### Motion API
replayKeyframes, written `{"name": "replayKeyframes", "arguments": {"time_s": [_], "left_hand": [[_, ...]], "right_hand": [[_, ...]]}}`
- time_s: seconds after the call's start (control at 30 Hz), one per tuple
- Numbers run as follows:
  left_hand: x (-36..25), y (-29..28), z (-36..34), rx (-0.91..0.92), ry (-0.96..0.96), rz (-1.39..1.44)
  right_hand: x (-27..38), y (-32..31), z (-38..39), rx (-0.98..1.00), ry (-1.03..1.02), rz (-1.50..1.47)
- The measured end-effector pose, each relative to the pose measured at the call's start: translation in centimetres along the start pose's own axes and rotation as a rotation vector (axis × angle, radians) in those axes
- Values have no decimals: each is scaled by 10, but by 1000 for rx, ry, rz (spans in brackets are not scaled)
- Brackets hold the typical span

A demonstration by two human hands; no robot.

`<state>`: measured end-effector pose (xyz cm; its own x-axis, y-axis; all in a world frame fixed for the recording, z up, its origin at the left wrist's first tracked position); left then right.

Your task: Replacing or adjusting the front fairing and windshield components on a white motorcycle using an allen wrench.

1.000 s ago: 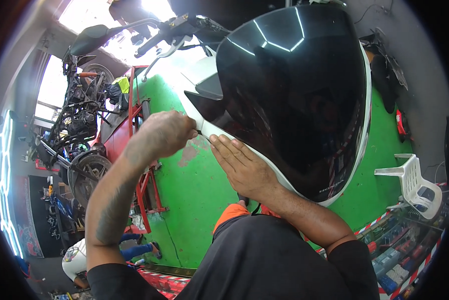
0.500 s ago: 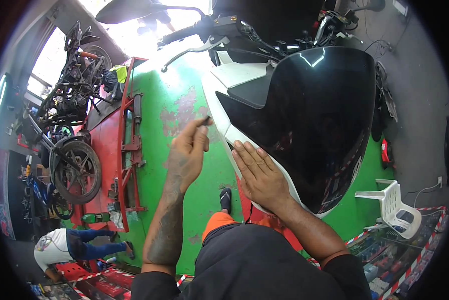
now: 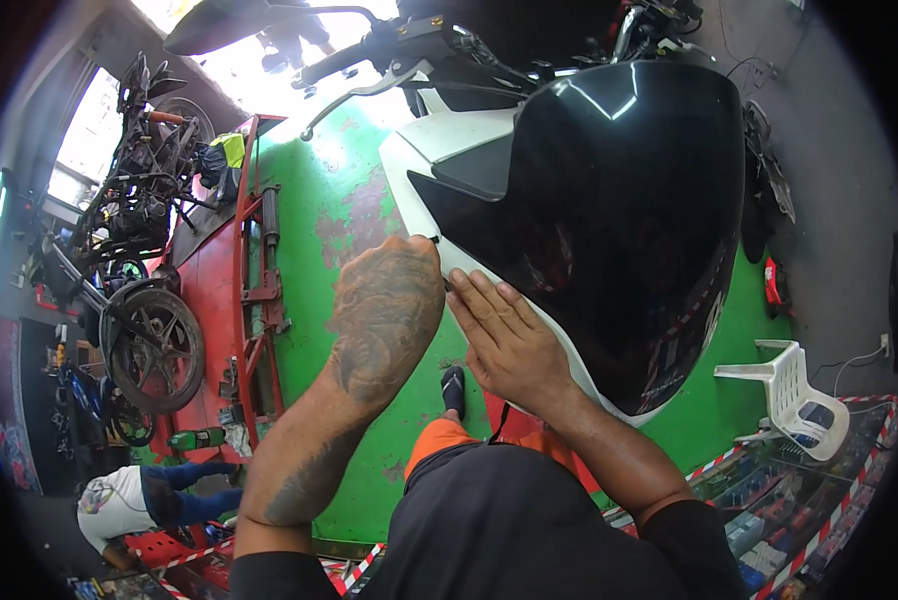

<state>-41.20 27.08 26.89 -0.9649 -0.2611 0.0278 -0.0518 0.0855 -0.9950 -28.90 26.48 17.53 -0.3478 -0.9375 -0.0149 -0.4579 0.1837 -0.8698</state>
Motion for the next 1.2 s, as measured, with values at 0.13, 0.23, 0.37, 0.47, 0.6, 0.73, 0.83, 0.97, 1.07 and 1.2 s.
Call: {"name": "replayKeyframes", "arguments": {"time_s": [0.13,0.23,0.37,0.47,0.6,0.73,0.83,0.97,1.07,1.2], "left_hand": [[-4,3,-3,-11,-2,-27],[11,0,-18,46,40,-41],[11,-3,-28,232,102,-46],[12,-3,-36,282,188,-115],[15,-3,-44,332,303,-73],[16,-2,-33,232,199,-6],[30,18,-10,22,69,209],[8,14,8,-14,-156,-12],[-4,12,14,-70,-67,-70],[-3,15,5,52,-88,-98]], "right_hand": [[-1,0,1,-9,18,-41],[-1,1,3,-19,14,-72],[-1,1,5,-24,5,-79],[-1,2,3,-39,5,-55],[0,1,2,-39,4,-36],[0,0,3,-35,-2,-25],[0,3,2,-35,-5,-14],[-1,2,3,-46,-1,-31],[-1,1,3,-31,-2,-38],[-1,2,3,-26,7,-35]]}}
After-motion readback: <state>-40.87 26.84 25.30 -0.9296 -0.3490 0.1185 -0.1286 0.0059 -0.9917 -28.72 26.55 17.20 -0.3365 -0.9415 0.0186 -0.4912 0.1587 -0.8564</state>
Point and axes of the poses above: each hand's wrist, its own z-axis away from the middle knuckle, its own y-axis out of the palm, x = y × z, the point moved 8 cm from there along -z, towards the middle knuckle, and after that the axes turned 2 degrees about z, right-handed, at the moved point
